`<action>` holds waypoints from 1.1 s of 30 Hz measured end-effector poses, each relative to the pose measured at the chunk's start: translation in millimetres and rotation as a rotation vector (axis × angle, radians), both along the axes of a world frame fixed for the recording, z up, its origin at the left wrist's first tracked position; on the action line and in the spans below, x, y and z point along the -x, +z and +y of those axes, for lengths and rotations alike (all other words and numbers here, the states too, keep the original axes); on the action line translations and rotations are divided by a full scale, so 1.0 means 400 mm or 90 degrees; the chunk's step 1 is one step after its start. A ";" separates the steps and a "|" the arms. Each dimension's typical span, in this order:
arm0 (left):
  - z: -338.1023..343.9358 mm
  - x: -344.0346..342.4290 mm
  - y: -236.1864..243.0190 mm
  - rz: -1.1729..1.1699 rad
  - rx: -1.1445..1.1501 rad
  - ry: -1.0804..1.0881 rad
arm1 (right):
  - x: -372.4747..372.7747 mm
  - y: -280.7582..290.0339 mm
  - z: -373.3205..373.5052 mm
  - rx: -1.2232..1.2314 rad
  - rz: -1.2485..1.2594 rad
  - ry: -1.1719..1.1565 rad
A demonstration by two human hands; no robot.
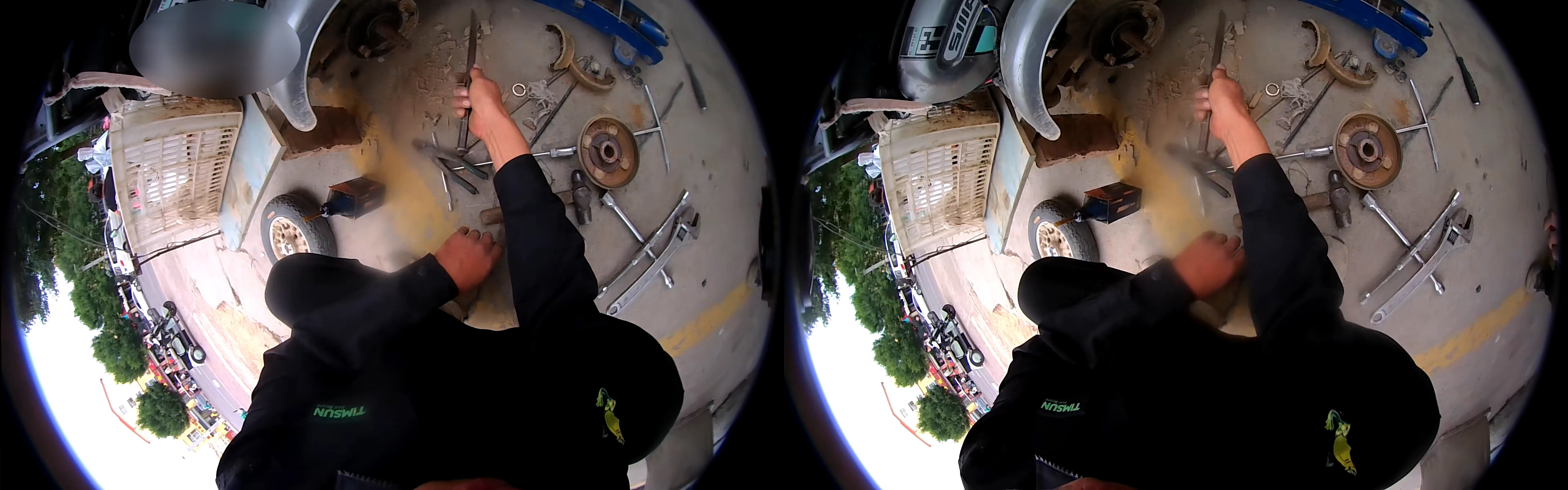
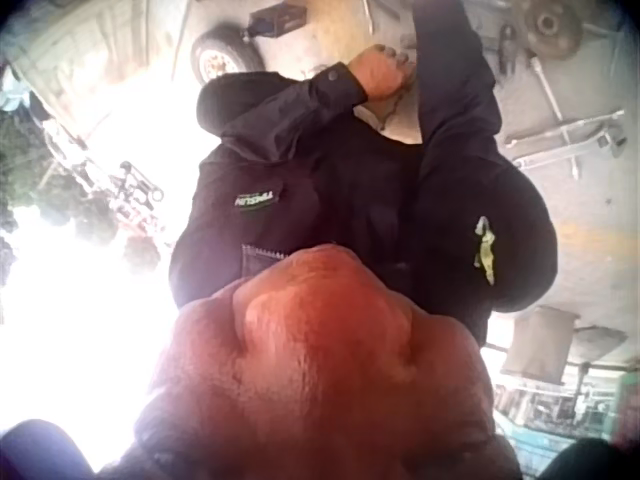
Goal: The person works on the rear brake assembly of a motorcycle, using a power drill to remove bolts and a screwdriver to adjust components. They retrieve a new brake shoe from a shelf, install it into the brake drum, and then clean a metal rod in a bucket of water.
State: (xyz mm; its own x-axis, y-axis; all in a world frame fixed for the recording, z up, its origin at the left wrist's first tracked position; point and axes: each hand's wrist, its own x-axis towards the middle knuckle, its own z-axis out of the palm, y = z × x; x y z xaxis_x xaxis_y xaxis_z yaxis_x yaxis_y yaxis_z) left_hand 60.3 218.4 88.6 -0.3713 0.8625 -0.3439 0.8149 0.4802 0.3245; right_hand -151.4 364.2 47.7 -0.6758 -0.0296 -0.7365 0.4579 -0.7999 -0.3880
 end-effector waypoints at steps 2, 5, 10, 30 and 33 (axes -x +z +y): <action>-0.009 -0.003 -0.005 0.013 -0.024 0.011 | -0.017 0.008 -0.020 -0.027 0.041 0.156; 0.006 0.015 0.018 0.019 0.050 -0.035 | -0.018 -0.067 -0.033 0.127 0.038 0.015; -0.019 0.000 0.003 0.016 0.008 0.024 | -0.035 -0.023 -0.081 0.216 0.063 0.238; -0.043 -0.013 0.064 0.022 0.039 0.013 | -0.075 -0.015 -0.199 -0.548 0.251 0.378; -0.034 -0.016 0.032 0.021 0.014 0.033 | -0.111 0.064 -0.192 -0.426 0.436 0.378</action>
